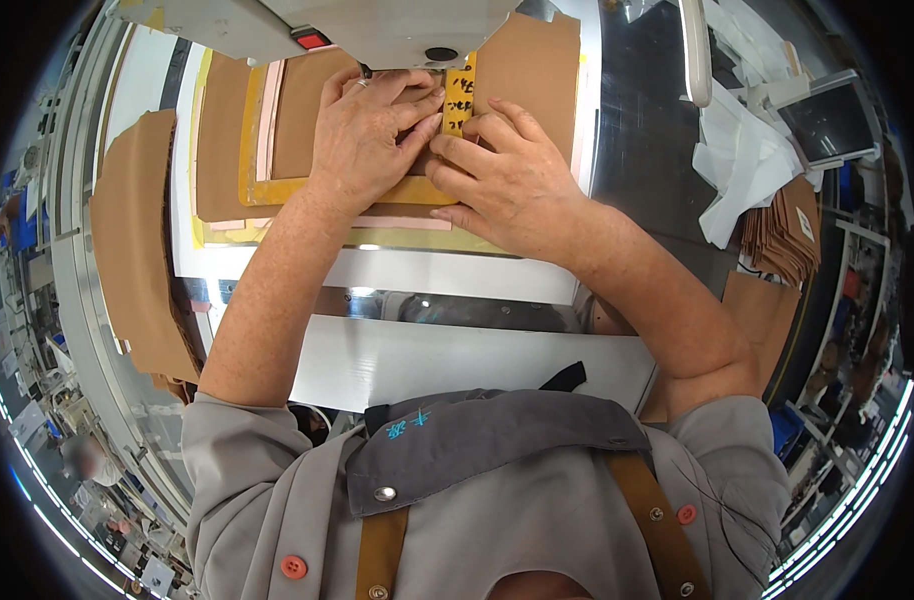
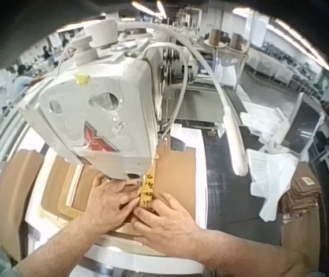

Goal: The recorder is seen positioning leather pocket pieces into an automated sewing machine template and operating the machine to sew them.

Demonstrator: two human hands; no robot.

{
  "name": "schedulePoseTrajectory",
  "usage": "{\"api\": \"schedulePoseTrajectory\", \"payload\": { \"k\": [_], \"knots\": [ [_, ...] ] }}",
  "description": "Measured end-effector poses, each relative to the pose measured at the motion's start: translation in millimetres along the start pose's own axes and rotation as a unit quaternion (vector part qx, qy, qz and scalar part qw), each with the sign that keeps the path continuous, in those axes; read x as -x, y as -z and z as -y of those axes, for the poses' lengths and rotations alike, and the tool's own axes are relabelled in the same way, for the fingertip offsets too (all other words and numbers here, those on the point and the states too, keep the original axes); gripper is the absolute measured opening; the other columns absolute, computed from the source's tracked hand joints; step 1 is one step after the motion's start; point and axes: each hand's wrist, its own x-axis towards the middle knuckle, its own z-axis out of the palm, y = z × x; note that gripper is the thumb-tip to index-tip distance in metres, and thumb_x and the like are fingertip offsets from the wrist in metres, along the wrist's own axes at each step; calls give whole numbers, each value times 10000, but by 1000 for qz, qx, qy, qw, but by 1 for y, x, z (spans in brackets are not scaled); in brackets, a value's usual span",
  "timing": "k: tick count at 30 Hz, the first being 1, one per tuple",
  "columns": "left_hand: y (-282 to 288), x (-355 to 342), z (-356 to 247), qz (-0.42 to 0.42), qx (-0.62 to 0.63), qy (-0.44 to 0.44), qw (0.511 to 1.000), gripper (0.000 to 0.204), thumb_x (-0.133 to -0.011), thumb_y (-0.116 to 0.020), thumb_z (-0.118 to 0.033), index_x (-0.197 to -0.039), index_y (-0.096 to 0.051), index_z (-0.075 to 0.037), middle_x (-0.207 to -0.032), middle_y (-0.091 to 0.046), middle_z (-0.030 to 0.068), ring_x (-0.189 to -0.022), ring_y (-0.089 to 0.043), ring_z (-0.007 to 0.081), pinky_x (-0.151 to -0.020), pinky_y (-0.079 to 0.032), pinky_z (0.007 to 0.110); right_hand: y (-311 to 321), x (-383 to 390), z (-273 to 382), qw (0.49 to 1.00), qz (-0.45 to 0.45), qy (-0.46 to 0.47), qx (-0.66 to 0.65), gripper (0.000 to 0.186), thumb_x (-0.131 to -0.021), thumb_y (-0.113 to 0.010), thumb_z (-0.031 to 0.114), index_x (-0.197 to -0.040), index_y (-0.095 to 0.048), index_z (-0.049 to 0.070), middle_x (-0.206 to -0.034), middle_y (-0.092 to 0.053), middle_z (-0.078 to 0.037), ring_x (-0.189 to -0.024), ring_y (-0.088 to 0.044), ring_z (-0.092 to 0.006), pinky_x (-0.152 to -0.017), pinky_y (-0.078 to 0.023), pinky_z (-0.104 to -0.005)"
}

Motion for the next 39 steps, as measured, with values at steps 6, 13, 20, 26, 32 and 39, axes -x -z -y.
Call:
{"api": "schedulePoseTrajectory", "payload": {
  "k": [6,13,20,26,32,39],
  "knots": [
    [4,1,-6,17,-24,-5,1000,322,-950,-657,-191,-1265,-726,-185,-1280,-659,-52,-1184,-604,179,-1097,-337,475,-2,0,-7,1000,-2,-14,4,392,-809,-796,400,-1098,-693,157,-1164,-624,21,-1093,-565,-206,-1142,-403,-503],
    [3,0,5,50,18,7,999,301,-964,-634,-218,-1248,-721,-170,-1323,-656,-56,-1194,-612,163,-1145,-326,483,-7,0,-11,998,-58,-20,14,319,-829,-798,371,-1063,-716,170,-1136,-641,24,-1065,-584,-190,-1114,-413,-485],
    [6,2,4,39,-31,-23,998,363,-963,-608,-258,-1306,-704,-185,-1353,-635,-35,-1215,-603,153,-1174,-272,498,-6,0,-17,997,-68,-42,23,349,-821,-799,378,-1091,-717,173,-1094,-644,6,-1080,-593,-199,-1111,-410,-485],
    [8,6,3,54,-20,-12,998,388,-946,-633,-315,-1303,-712,-185,-1382,-618,-25,-1246,-592,162,-1182,-274,502,-4,-1,-20,996,-60,-60,38,405,-851,-778,381,-1151,-689,124,-1165,-673,1,-1109,-607,-194,-1112,-408,-471],
    [5,6,7,58,32,-24,998,421,-925,-685,-396,-1288,-721,-184,-1415,-592,-18,-1274,-571,181,-1154,-336,500,-5,0,-27,995,-71,-63,29,357,-889,-753,353,-1142,-693,108,-1193,-696,-17,-1136,-623,-206,-1108,-405,-442],
    [3,5,5,40,-28,-15,999,477,-938,-674,-456,-1338,-689,-195,-1376,-603,5,-1243,-574,235,-1146,-340,487,-7,-1,-34,992,-74,-79,72,352,-911,-734,343,-1180,-719,116,-1187,-694,-17,-1125,-622,-198,-1088,-411,-436]
  ]
}}
